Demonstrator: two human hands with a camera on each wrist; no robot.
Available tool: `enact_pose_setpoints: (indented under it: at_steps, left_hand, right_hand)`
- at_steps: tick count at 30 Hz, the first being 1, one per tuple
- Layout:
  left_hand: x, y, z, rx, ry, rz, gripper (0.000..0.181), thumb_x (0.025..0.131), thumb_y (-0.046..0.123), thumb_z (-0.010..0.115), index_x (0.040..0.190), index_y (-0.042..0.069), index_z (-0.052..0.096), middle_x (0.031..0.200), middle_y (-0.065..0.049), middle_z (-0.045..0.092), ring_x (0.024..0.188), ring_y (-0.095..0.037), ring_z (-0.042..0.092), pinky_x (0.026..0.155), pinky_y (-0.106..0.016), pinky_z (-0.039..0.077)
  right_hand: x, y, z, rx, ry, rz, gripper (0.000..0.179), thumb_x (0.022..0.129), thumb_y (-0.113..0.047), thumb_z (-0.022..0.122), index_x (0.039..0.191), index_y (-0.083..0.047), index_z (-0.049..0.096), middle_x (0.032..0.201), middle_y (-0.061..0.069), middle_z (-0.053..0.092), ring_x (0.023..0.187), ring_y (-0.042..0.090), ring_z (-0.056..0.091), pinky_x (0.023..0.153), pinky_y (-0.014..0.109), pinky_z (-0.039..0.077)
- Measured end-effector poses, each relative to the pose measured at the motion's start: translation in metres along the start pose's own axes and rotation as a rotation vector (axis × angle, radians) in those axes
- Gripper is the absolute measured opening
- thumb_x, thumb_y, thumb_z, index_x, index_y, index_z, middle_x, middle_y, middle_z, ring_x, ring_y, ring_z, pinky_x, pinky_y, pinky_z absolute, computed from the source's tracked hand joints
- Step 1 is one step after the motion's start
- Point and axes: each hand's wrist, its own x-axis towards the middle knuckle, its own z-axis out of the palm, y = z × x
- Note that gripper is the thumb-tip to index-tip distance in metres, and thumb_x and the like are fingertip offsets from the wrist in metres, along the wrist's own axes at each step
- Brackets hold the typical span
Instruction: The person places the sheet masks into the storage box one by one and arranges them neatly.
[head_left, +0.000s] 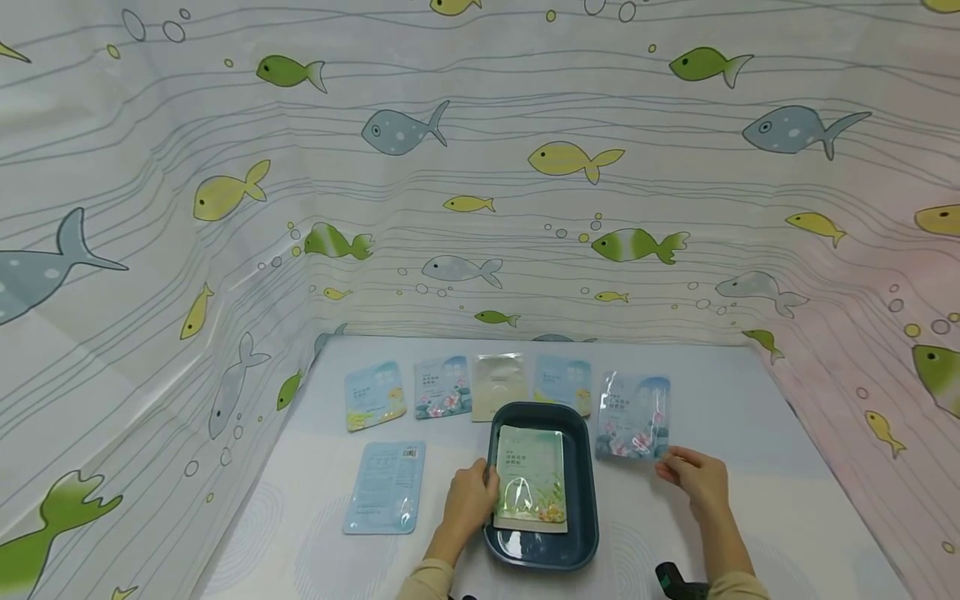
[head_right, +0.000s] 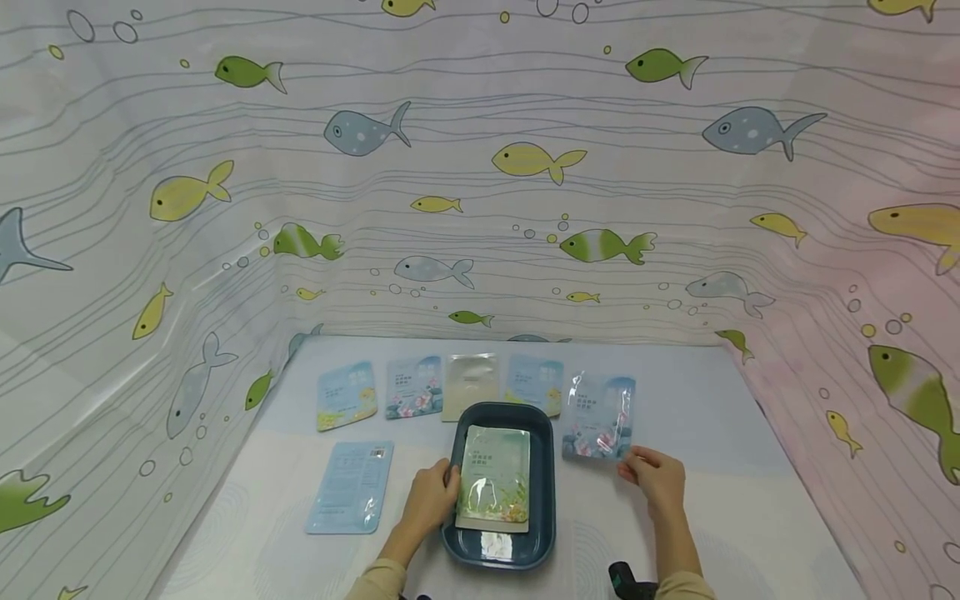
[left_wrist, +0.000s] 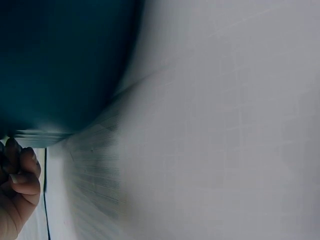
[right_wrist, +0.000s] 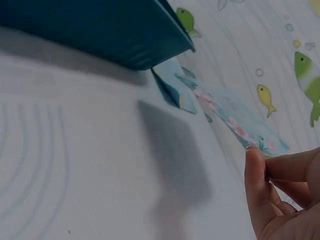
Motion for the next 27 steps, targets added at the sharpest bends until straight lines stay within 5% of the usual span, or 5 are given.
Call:
enact_pose_setpoints:
  at_steps: [27]
  left_hand:
    - [0.000,-0.002,0.002,-0.012,0.002,0.004,0.028,0.088,0.014,0.053,0.063,0.013,0.041,0.051,0.006,0.029,0.044,-0.006,0.029,0.042,-0.021,0.023]
  right_hand:
    - [-0.031,-0.036,0.025,-0.028,-0.089,-0.096,0.038,0.091,0.002,0.054,0.122,0.022,0.044,0.081,0.002,0.068,0.071,0.011,0.069,0.070,0.025,0.053]
